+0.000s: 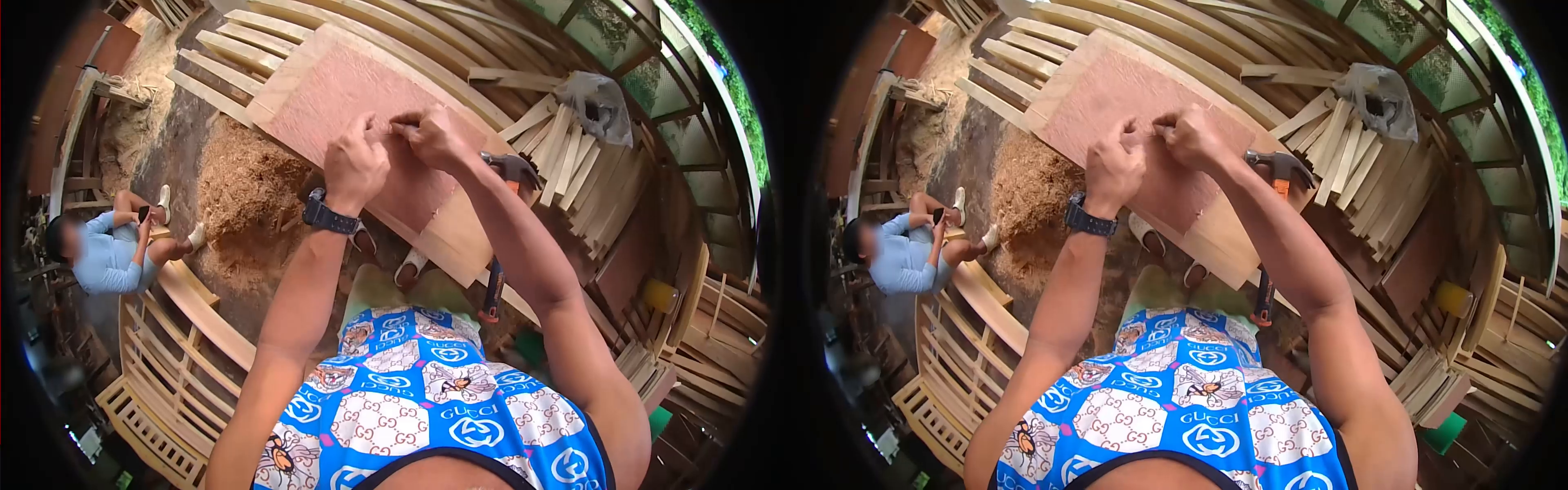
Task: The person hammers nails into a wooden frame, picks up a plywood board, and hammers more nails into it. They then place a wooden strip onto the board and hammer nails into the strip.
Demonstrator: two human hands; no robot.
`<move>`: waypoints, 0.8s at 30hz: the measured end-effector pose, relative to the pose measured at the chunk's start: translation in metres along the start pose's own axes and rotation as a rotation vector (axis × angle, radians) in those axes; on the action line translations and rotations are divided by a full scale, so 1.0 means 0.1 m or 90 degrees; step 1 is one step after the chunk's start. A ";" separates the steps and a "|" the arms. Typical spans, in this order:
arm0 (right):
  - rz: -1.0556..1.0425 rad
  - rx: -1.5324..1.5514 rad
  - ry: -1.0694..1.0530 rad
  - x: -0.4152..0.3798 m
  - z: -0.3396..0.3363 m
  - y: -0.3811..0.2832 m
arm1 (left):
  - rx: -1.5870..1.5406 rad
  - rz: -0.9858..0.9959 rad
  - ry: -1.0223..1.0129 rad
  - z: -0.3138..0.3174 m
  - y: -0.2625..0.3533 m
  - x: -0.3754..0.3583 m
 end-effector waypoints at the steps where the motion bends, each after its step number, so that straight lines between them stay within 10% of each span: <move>1: -0.008 -0.089 -0.016 -0.03 -0.05 -0.12 | 0.044 0.036 0.025 -0.06 0.05 -0.01; 10: -0.023 -0.323 0.313 -0.77 -2.57 -0.44 | -0.066 -0.098 -0.058 -0.25 -0.08 -0.10; 12: -0.086 -0.647 0.467 -0.99 -3.29 -0.41 | -0.056 -0.035 -0.039 -0.35 -0.06 -0.20; 19: 0.165 -0.817 0.206 -0.36 -3.88 0.65 | -0.105 -0.084 -0.103 -0.41 -0.04 -0.30; 22: -0.011 0.368 0.545 0.32 -4.71 2.56 | -0.119 -0.034 -0.085 -0.46 0.10 -0.35; 24: 0.064 0.512 0.413 0.50 -4.54 2.64 | -0.144 0.000 -0.074 -0.58 0.28 -0.39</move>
Point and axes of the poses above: each hand's wrist, its own x-axis towards the middle knuckle, its own z-axis out of the palm, y = z × x, the point moved 9 cm from there along x, towards the middle knuckle, and after that the axes turned 8 degrees about -z, right-handed, at the moved point
